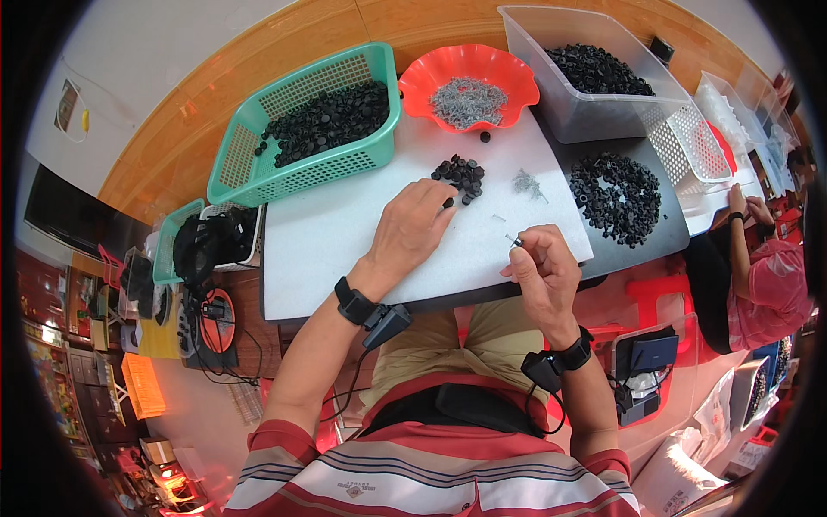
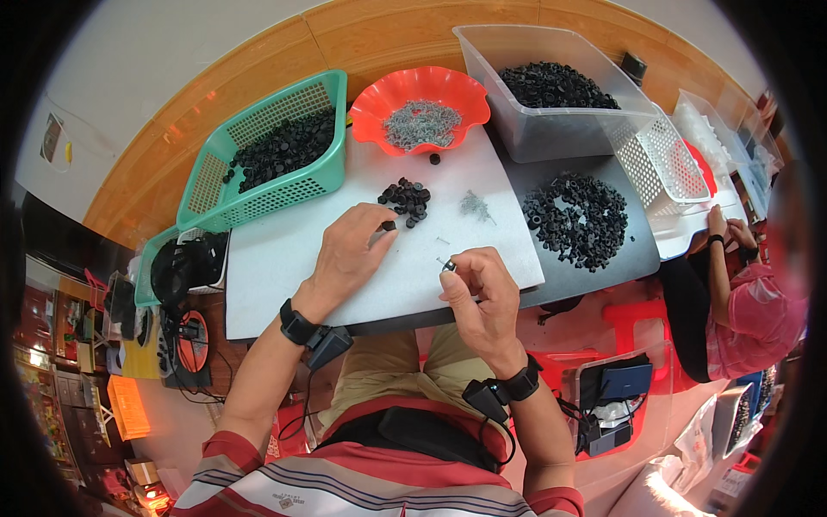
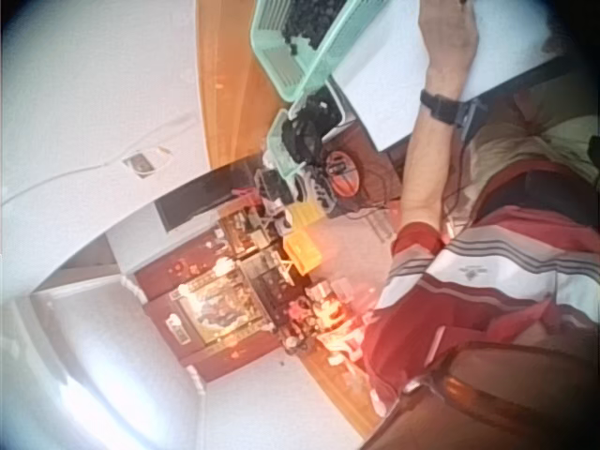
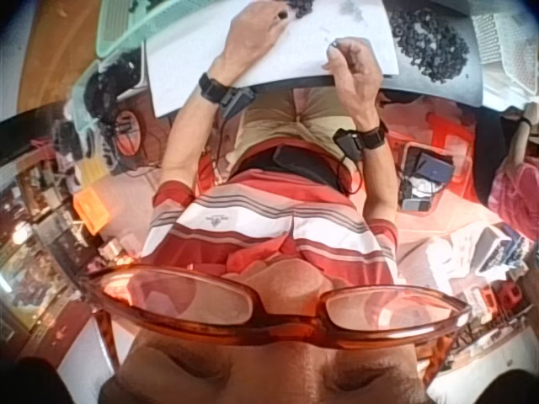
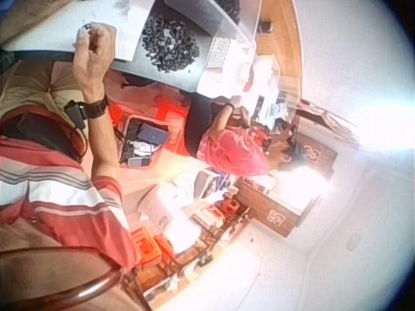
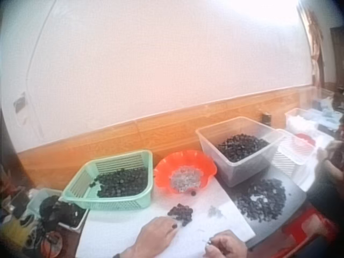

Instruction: Manually assembling small black plastic components with silver metal studs.

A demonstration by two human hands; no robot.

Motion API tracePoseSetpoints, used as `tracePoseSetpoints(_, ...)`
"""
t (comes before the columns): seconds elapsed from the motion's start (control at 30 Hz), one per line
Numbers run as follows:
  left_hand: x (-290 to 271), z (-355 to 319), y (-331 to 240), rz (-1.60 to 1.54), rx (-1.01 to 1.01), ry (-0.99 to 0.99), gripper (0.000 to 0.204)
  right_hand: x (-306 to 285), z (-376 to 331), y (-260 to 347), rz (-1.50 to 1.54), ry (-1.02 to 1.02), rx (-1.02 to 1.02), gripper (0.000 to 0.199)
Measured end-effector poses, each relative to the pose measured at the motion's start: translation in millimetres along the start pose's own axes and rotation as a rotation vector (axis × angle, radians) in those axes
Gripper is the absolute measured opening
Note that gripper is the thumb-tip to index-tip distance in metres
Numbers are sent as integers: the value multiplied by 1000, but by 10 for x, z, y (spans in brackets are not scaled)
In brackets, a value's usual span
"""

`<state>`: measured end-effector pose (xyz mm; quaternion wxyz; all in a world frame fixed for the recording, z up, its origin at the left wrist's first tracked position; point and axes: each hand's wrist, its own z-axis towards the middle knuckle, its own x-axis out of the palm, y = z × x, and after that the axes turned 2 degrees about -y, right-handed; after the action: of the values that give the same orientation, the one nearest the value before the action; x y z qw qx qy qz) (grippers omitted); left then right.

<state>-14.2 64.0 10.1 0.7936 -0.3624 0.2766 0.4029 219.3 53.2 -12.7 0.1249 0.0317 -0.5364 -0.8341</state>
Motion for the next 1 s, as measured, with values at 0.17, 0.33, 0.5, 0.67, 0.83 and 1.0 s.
tracePoseSetpoints(0.17, -7, -60, 13, -227, -198, 4, 30, 0, -1, 11, 1, -3, 12, 13)
tracePoseSetpoints(0.33, -57, -85, 32, -377, -360, 35, 25, 5, -2, -2, 12, -4, 12, 13)
tracePoseSetpoints(0.5, -104, -99, -1, -479, -555, 97, 20, 1, 3, -3, 16, -11, 21, 13)
tracePoseSetpoints(0.67, -111, -136, 14, -820, -548, 50, 21, 14, 8, 5, 17, -10, 21, 14)
tracePoseSetpoints(0.83, -174, -188, -11, -898, -614, 137, 26, 49, 22, 30, 19, -7, 27, 15)
tracePoseSetpoints(1.0, -230, -208, -114, -1083, -682, 139, 30, 76, 23, 37, 15, 4, 29, 16)
